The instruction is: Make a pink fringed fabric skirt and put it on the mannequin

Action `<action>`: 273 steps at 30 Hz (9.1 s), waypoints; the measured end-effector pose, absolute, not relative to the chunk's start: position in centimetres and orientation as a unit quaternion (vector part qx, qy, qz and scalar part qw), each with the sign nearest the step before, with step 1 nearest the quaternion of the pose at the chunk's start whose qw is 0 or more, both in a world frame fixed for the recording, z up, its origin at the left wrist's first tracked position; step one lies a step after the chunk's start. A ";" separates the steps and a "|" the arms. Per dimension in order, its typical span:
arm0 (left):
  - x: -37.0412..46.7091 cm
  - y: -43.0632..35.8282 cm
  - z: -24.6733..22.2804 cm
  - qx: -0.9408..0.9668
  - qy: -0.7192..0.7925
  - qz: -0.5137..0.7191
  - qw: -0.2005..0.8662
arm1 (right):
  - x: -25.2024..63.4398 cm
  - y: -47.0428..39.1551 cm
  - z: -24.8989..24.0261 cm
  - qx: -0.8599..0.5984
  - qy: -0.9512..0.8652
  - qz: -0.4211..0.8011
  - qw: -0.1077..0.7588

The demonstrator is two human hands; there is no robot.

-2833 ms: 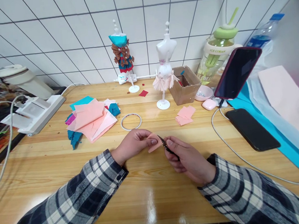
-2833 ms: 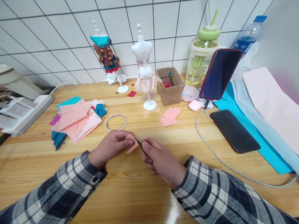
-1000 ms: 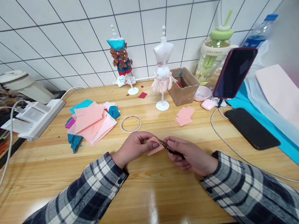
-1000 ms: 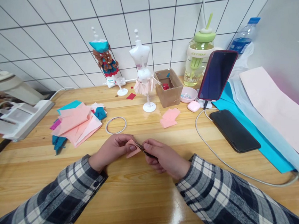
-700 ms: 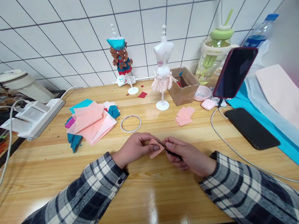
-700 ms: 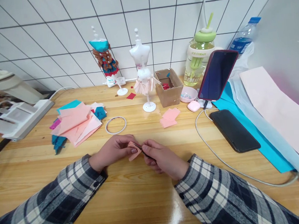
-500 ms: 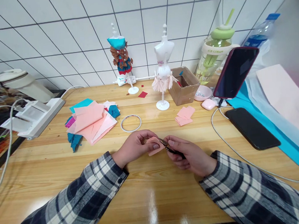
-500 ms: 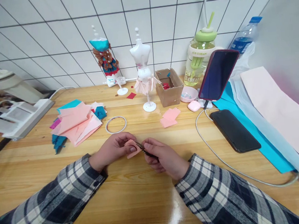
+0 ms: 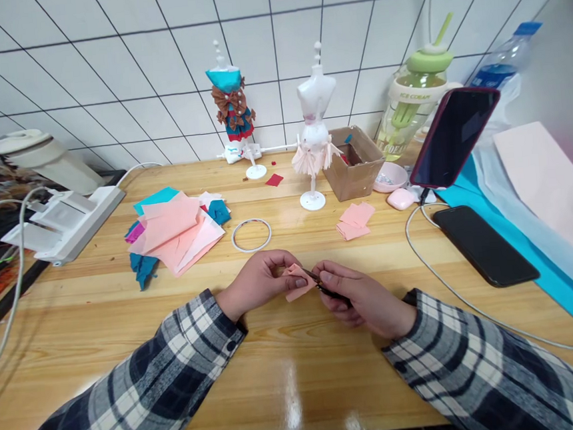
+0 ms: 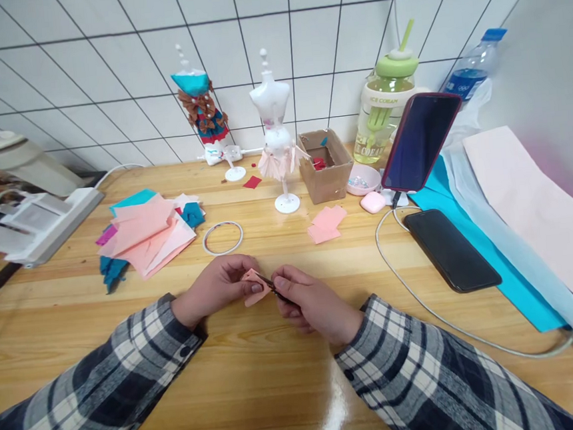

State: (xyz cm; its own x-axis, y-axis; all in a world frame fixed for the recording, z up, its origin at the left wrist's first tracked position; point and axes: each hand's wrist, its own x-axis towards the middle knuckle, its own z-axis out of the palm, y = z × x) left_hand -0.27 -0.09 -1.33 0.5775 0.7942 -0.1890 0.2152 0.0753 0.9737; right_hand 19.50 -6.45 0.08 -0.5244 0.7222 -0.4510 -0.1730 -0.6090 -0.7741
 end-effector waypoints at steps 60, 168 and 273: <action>0.2 -0.2 -0.9 0.643 0.373 0.196 0.639 | 17.8 -8.0 -0.3 -0.412 -0.269 0.782 0.382; 0.2 -0.2 -0.8 0.708 0.377 0.193 0.565 | 18.3 -7.7 0.0 -0.417 -0.293 0.760 0.403; 1.0 1.1 -1.1 0.821 0.536 0.173 0.090 | 21.1 -1.5 -1.3 -0.475 -0.849 0.108 0.206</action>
